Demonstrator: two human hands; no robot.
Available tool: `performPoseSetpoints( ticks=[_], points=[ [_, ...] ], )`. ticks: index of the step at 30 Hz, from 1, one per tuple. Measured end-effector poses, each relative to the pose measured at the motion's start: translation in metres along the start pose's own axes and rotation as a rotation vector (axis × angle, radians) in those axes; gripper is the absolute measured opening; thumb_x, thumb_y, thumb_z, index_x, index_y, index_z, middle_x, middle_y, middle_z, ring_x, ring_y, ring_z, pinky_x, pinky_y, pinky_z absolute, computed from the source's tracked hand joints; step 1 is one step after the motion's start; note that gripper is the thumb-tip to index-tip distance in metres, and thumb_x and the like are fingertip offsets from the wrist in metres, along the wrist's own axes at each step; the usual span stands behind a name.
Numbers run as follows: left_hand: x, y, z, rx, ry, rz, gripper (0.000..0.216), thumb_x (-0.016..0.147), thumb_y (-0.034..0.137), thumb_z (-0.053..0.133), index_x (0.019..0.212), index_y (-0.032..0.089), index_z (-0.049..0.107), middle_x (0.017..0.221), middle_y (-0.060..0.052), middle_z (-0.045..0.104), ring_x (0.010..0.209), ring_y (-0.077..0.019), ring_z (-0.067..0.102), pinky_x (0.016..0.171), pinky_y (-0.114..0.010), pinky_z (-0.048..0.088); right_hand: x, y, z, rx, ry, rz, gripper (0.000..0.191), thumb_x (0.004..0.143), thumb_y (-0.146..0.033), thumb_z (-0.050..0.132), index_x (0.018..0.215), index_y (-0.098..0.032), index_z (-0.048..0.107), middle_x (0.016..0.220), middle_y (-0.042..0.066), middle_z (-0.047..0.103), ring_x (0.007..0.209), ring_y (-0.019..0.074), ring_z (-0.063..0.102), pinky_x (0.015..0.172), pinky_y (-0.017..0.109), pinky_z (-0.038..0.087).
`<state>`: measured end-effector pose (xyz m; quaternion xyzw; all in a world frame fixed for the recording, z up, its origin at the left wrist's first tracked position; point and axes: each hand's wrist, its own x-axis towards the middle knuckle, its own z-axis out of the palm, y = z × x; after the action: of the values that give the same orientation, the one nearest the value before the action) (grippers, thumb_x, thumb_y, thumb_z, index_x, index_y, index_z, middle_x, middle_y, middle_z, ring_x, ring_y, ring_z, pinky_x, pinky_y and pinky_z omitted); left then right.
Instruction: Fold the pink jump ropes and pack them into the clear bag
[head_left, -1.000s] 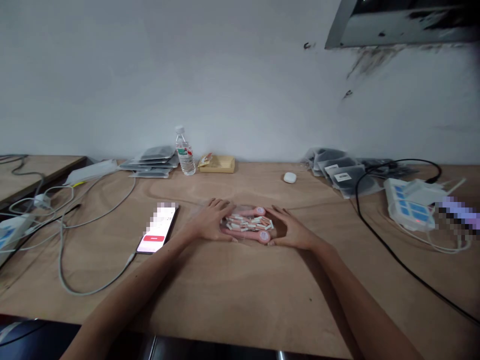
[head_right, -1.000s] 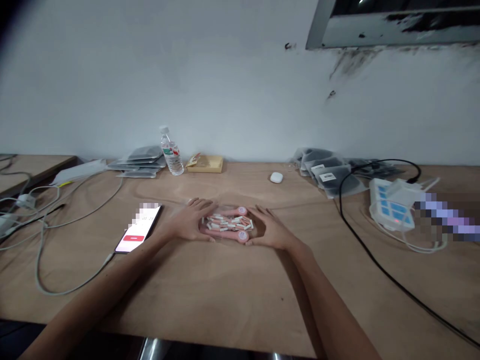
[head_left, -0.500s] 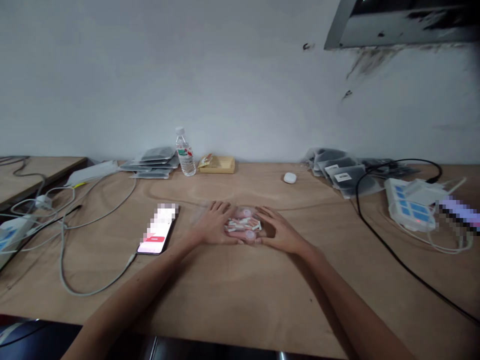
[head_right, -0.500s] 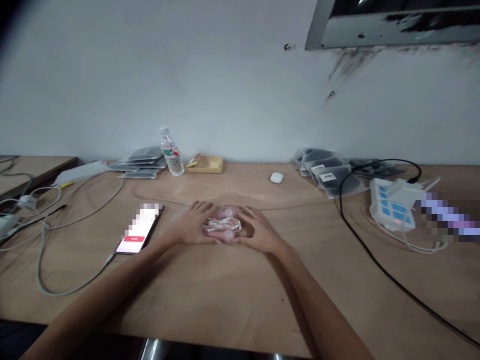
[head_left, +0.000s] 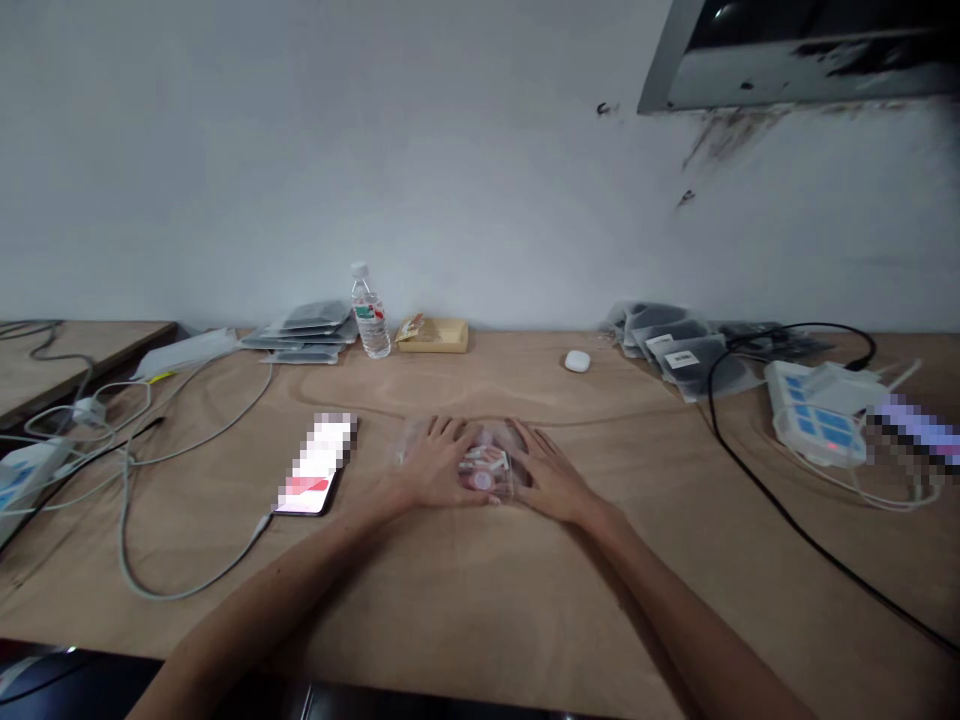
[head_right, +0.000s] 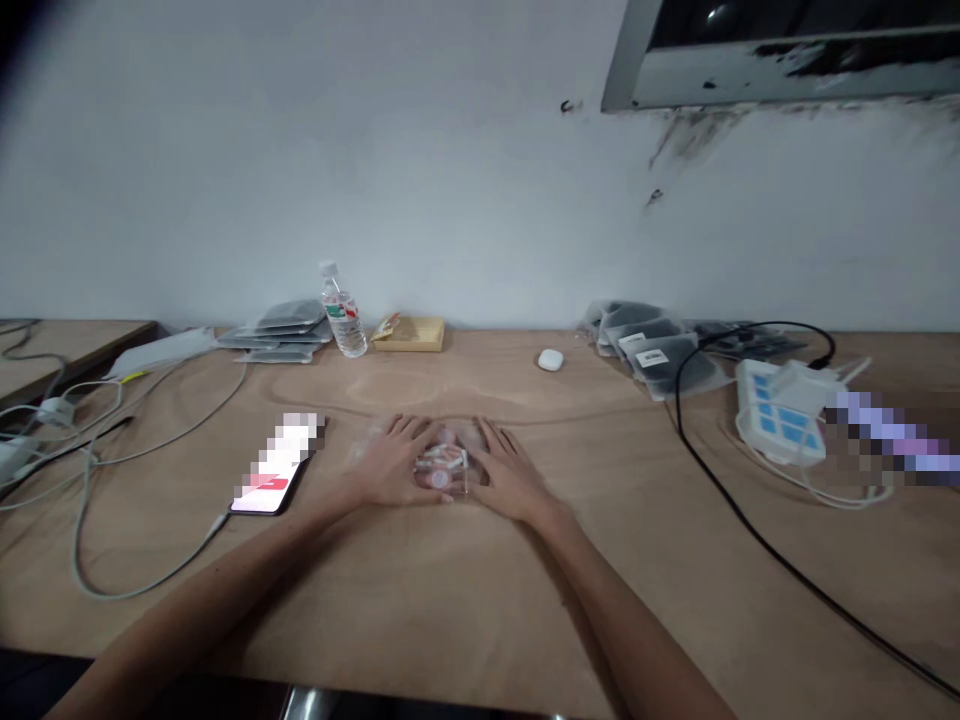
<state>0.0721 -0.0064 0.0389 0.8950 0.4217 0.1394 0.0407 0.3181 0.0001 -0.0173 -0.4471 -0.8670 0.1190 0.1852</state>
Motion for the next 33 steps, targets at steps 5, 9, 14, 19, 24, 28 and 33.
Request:
performPoseSetpoints(
  ticks=[5, 9, 14, 19, 24, 28, 33],
  points=[
    [-0.001, 0.0, 0.001, 0.019, -0.004, -0.002, 0.09, 0.069, 0.081, 0.068, 0.135, 0.021, 0.054, 0.138, -0.014, 0.053, 0.124, -0.0369, 0.049, 0.109, -0.054, 0.035, -0.001, 0.006, 0.001, 0.041, 0.038, 0.007, 0.081, 0.083, -0.071, 0.064, 0.15, -0.03, 0.048, 0.166, 0.013, 0.025, 0.151, 0.0395, 0.026, 0.119, 0.061, 0.029],
    [0.001, -0.003, 0.002, 0.022, -0.007, 0.008, 0.094, 0.07, 0.083, 0.065, 0.139, 0.021, 0.05, 0.141, -0.016, 0.052, 0.127, -0.0382, 0.047, 0.109, -0.056, 0.034, -0.003, 0.021, -0.006, 0.079, 0.144, 0.029, 0.066, 0.086, -0.062, 0.067, 0.138, -0.024, 0.058, 0.154, 0.017, 0.045, 0.143, 0.0356, 0.041, 0.115, 0.057, 0.036],
    [0.003, -0.005, 0.001, 0.044, -0.027, 0.036, 0.092, 0.071, 0.081, 0.066, 0.137, 0.019, 0.052, 0.14, -0.016, 0.052, 0.129, -0.0375, 0.047, 0.111, -0.055, 0.033, -0.004, 0.034, -0.008, 0.043, 0.186, 0.086, 0.083, 0.081, -0.061, 0.072, 0.146, -0.017, 0.047, 0.148, 0.02, 0.05, 0.139, 0.0364, 0.045, 0.115, 0.055, 0.037],
    [0.002, -0.005, 0.0, 0.071, -0.03, 0.045, 0.094, 0.072, 0.082, 0.064, 0.139, 0.017, 0.051, 0.14, -0.018, 0.052, 0.129, -0.038, 0.047, 0.112, -0.056, 0.032, -0.004, 0.035, -0.004, -0.019, 0.151, 0.075, 0.08, 0.086, -0.064, 0.063, 0.152, -0.022, 0.044, 0.157, 0.017, 0.043, 0.145, 0.0369, 0.039, 0.117, 0.058, 0.033],
    [0.002, -0.007, 0.004, 0.069, -0.005, 0.055, 0.094, 0.073, 0.085, 0.06, 0.139, 0.019, 0.05, 0.14, -0.018, 0.053, 0.129, -0.0382, 0.047, 0.113, -0.057, 0.03, -0.004, 0.035, -0.004, -0.003, 0.143, 0.059, 0.076, 0.088, -0.062, 0.062, 0.151, -0.025, 0.045, 0.157, 0.016, 0.044, 0.145, 0.0368, 0.039, 0.116, 0.059, 0.034],
    [0.003, -0.007, 0.004, 0.065, -0.013, 0.051, 0.093, 0.072, 0.085, 0.061, 0.137, 0.02, 0.052, 0.141, -0.017, 0.053, 0.129, -0.0383, 0.047, 0.113, -0.057, 0.031, -0.003, 0.035, -0.004, 0.02, 0.128, 0.074, 0.076, 0.087, -0.059, 0.065, 0.151, -0.024, 0.046, 0.157, 0.017, 0.042, 0.145, 0.0382, 0.038, 0.116, 0.061, 0.033],
    [0.003, -0.005, 0.003, 0.063, -0.013, 0.028, 0.094, 0.072, 0.085, 0.06, 0.139, 0.018, 0.051, 0.142, -0.018, 0.052, 0.131, -0.0386, 0.047, 0.114, -0.058, 0.029, -0.004, 0.031, -0.007, 0.092, 0.183, 0.033, 0.064, 0.089, -0.054, 0.064, 0.143, -0.02, 0.054, 0.152, 0.019, 0.048, 0.142, 0.0351, 0.044, 0.115, 0.057, 0.037]
  ],
)
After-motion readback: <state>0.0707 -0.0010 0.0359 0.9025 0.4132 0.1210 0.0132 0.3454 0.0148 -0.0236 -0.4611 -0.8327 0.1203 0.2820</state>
